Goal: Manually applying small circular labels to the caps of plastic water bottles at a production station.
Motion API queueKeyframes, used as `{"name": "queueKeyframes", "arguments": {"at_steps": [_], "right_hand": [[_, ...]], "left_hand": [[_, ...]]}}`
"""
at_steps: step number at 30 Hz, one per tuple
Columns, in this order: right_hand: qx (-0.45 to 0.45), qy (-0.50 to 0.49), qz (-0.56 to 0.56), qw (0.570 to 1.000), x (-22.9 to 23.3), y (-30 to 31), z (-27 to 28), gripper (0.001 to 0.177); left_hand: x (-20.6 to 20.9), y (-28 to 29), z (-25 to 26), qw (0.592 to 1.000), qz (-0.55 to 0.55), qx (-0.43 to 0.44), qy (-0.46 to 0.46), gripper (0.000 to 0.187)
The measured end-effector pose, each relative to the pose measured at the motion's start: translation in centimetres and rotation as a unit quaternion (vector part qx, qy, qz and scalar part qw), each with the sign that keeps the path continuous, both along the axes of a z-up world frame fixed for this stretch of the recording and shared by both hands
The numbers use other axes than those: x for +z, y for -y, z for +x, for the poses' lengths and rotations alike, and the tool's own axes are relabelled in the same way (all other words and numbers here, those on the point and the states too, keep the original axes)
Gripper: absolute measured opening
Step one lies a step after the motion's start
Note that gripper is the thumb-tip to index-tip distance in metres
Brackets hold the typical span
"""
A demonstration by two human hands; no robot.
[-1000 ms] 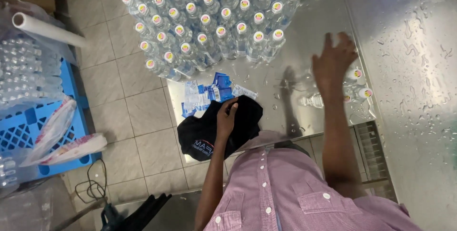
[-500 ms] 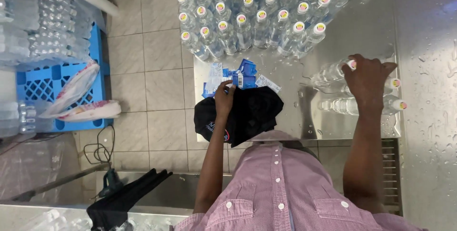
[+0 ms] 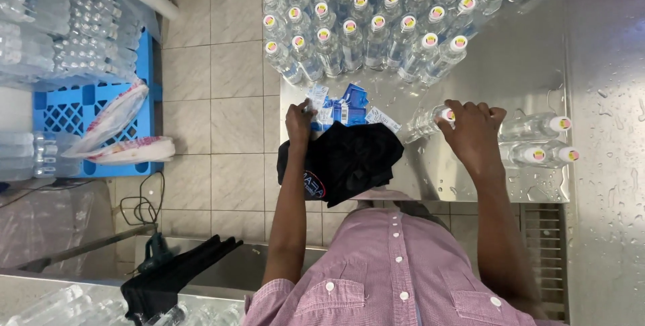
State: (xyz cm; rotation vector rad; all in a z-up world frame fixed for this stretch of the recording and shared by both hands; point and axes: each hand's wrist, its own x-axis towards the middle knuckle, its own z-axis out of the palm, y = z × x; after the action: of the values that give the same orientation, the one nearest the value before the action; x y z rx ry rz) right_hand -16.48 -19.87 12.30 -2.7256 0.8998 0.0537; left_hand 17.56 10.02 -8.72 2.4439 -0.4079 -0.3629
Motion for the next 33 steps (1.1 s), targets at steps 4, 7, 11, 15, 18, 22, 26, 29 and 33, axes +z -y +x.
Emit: {"name": "queueKeyframes", "arguments": {"at_steps": [4,7,11,15,18,22,26,29,33], "right_hand": [[-0.018,0.060,-0.056,0.996,5.7,-3.8,0.8,0.058],[0.029,0.172,-0.065,0.983,5.2,-6.4,1.5,0.052],[0.021,0.322,0.236,0.917,0.3,-9.8,4.8,0.046],[-0.129,0.356,0.499,0.780,-2.3,-11.8,8.2,0.060],[-0.161,0.358,0.482,0.783,0.5,-12.0,8.5,0.041],[-0.133,0.394,0.403,0.815,-1.5,-10.7,7.3,0.023],[-0.115,0.357,0.446,0.813,-2.4,-10.4,6.0,0.019],[-0.114,0.364,0.477,0.792,-2.4,-10.8,5.9,0.025],[-0.106,0.328,0.490,0.801,-3.3,-10.2,5.8,0.027]], "left_hand": [[-3.1,-0.2,0.1,0.997,-0.058,0.034,0.043,0.014],[-1.4,-0.2,-1.5,0.992,-0.099,0.075,0.036,0.011],[4.3,2.6,-7.1,0.955,-0.246,0.135,-0.093,0.013],[11.2,5.7,-16.8,0.903,-0.346,0.138,-0.215,0.012],[13.3,6.3,-19.7,0.899,-0.347,0.107,-0.243,0.012],[16.7,5.2,-20.0,0.900,-0.343,0.055,-0.261,0.033],[18.3,4.7,-19.4,0.888,-0.352,-0.023,-0.296,0.037],[18.5,4.9,-19.2,0.858,-0.369,-0.038,-0.356,0.040],[16.1,5.1,-19.9,0.754,-0.424,-0.005,-0.502,0.040]]}}
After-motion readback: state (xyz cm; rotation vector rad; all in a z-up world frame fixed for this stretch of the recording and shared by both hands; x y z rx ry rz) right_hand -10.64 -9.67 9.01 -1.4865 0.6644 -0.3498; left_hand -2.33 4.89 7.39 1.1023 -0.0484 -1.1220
